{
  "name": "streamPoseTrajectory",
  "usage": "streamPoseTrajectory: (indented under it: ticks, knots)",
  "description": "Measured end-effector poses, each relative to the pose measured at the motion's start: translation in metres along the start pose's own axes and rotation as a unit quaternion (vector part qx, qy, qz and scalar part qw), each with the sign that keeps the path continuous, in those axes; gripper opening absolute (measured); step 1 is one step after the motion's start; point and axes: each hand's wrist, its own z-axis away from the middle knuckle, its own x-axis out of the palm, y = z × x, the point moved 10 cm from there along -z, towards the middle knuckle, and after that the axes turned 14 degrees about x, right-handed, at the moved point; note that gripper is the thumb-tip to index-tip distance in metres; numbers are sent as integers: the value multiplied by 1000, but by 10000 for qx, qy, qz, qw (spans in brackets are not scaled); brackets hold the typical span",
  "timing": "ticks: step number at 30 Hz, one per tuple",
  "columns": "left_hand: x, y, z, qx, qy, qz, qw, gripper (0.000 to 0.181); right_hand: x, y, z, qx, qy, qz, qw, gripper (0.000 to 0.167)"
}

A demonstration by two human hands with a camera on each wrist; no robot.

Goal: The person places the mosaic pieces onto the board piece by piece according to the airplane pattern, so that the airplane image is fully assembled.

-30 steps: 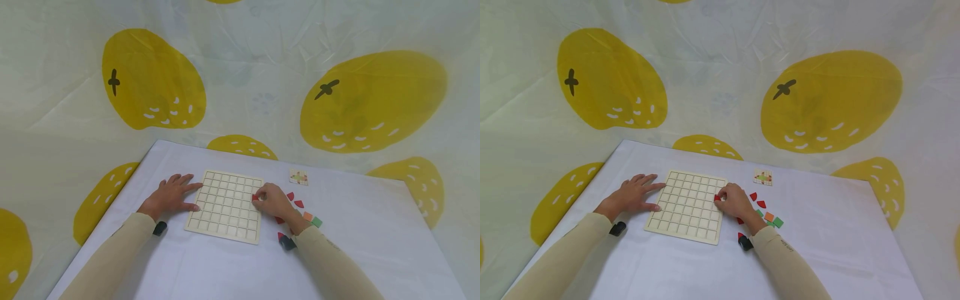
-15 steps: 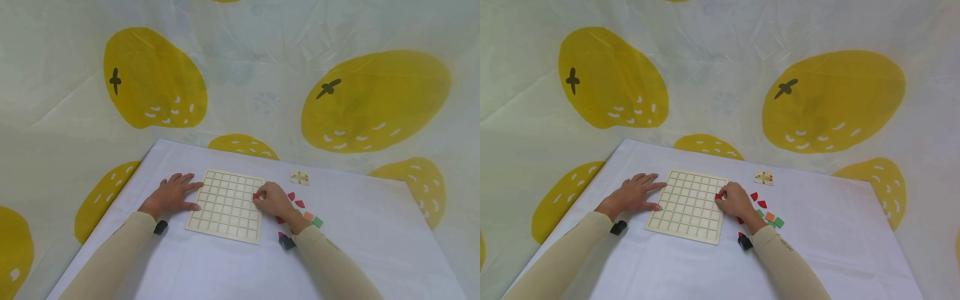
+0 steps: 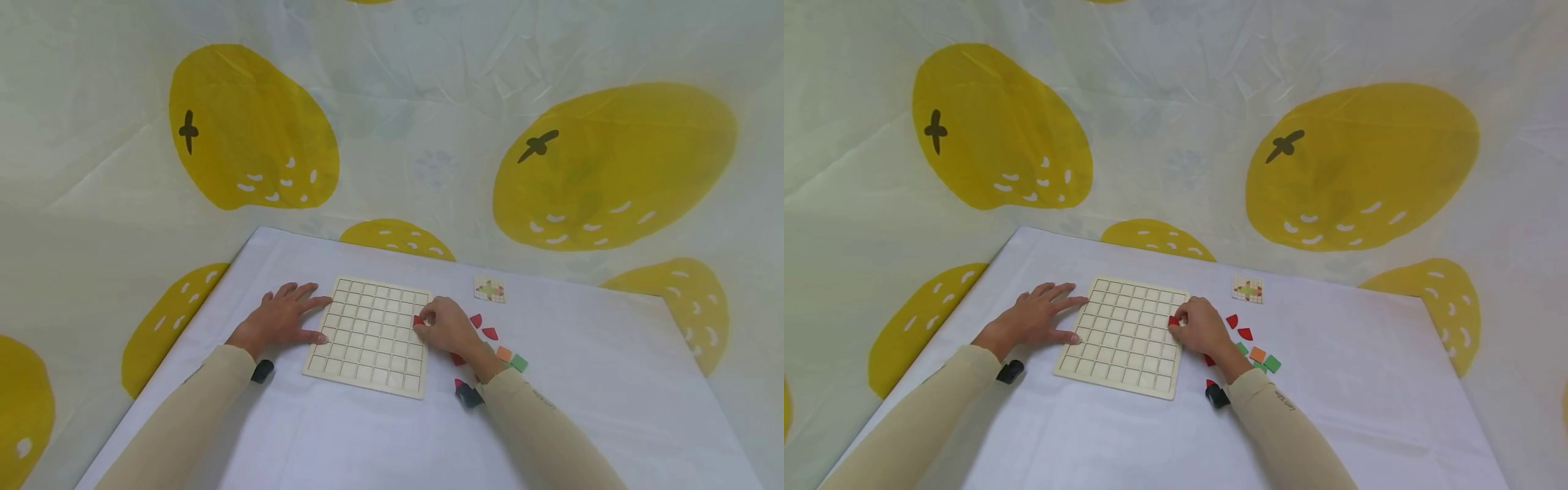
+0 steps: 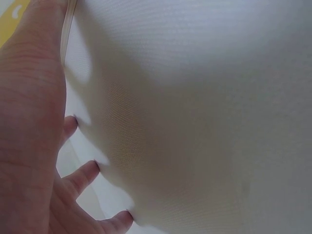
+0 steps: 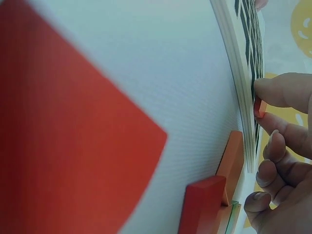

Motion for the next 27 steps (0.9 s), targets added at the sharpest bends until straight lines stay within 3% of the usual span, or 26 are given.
streamPoseTrajectory:
  ticks: [20,27]
  knots:
    - [-1,1,0,-19,10,19,10000,89,0,-3,2,-59,34,99,9999,29]
    - [-4,4,2,-14,-144,87,9999,91,1,-3,1,-111,99,140,9998,29]
